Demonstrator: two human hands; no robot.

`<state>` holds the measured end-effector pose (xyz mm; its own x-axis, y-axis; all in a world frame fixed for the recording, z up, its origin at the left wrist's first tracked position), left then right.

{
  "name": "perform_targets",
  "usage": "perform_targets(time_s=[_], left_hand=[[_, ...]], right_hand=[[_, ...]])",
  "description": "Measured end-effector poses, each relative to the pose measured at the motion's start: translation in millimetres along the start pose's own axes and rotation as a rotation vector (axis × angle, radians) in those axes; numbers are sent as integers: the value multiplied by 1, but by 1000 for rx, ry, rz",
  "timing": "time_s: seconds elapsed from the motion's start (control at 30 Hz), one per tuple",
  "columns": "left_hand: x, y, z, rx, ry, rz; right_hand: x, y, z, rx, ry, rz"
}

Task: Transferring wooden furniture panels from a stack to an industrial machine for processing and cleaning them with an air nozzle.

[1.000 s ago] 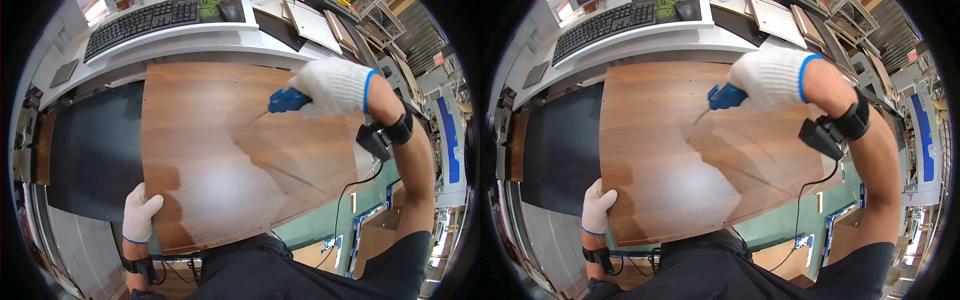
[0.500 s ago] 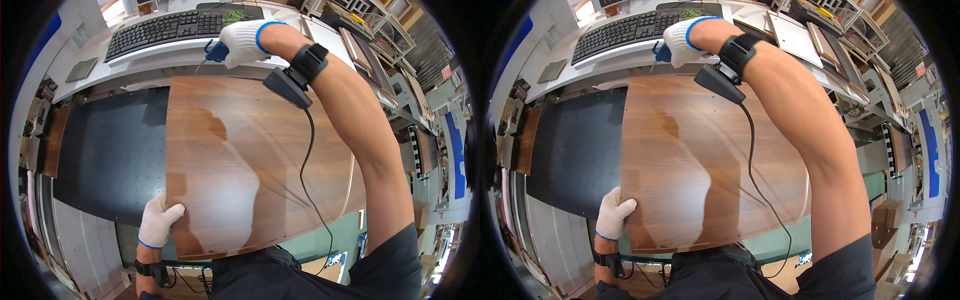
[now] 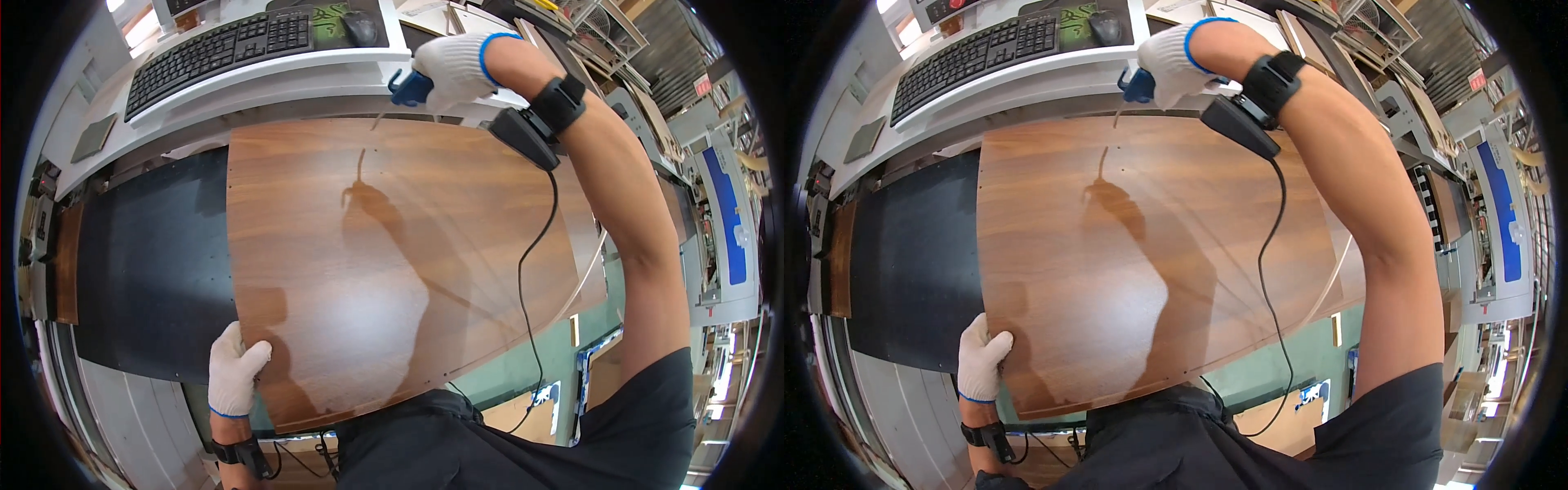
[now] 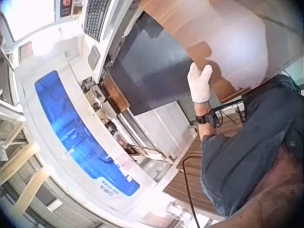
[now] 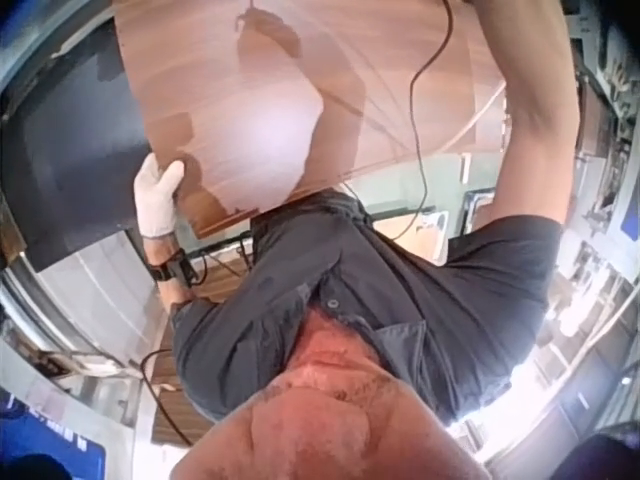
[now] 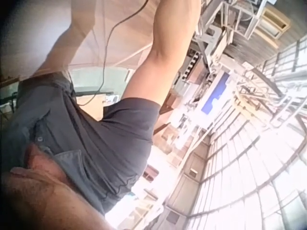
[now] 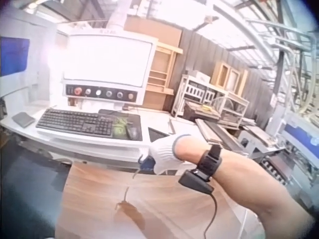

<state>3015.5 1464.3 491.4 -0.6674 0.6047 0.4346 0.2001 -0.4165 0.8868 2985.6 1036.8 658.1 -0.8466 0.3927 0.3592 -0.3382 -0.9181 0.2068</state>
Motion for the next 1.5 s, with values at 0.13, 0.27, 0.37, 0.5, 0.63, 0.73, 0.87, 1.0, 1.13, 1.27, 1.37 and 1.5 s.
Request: perform_targets(time_s=[0.13, 0.27, 0.37, 0.5, 0.63, 0.73, 0.87, 1.0, 1.13, 1.27, 1.37, 1.5], left_hand=[[-6, 1, -3, -30, -31, -20], [-4, 8, 2, -33, -35, 7], [-7, 8, 0, -20, -16, -4], [-16, 8, -12, -101, -40, -102], [2, 7, 13, -127, -10, -103], [-2, -5, 5, -157, -45, -129], [15, 27, 7, -254, 145, -88], [5, 29, -2, -292, 65, -145], [8, 34, -3, -269, 139, -130], [-1, 23, -4, -268, 131, -143], [-45, -62, 18, -136, 146, -92], [-70, -114, 28, -485, 280, -73]], right_hand=[[36, 4, -24, -21, 4, 42], [118, -37, -35, -190, 41, 326], [216, -78, -57, -164, -143, 385], [317, -89, -94, -244, -357, 331], [349, -26, -137, -379, -235, -56], [386, -54, -150, -650, -316, 41], [396, 18, -214, -603, -513, -343], [471, 193, -283, -411, -312, -757], [444, 249, -302, -623, -385, -928], [379, 286, -309, -642, -305, -848], [337, 317, -288, -656, -130, -807], [276, 338, -268, -592, -102, -756]])
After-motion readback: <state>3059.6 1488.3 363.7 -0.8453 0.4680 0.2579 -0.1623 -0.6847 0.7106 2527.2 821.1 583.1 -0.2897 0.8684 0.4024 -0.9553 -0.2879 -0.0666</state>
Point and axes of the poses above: each hand's wrist, its own x-axis away from the middle knuckle, its own z-axis out of the back of the hand, y = z × x, the point moved 10 cm from there along -x, towards the middle knuckle, and after that the axes turned 6 degrees about -x, right-handed, at the moved point
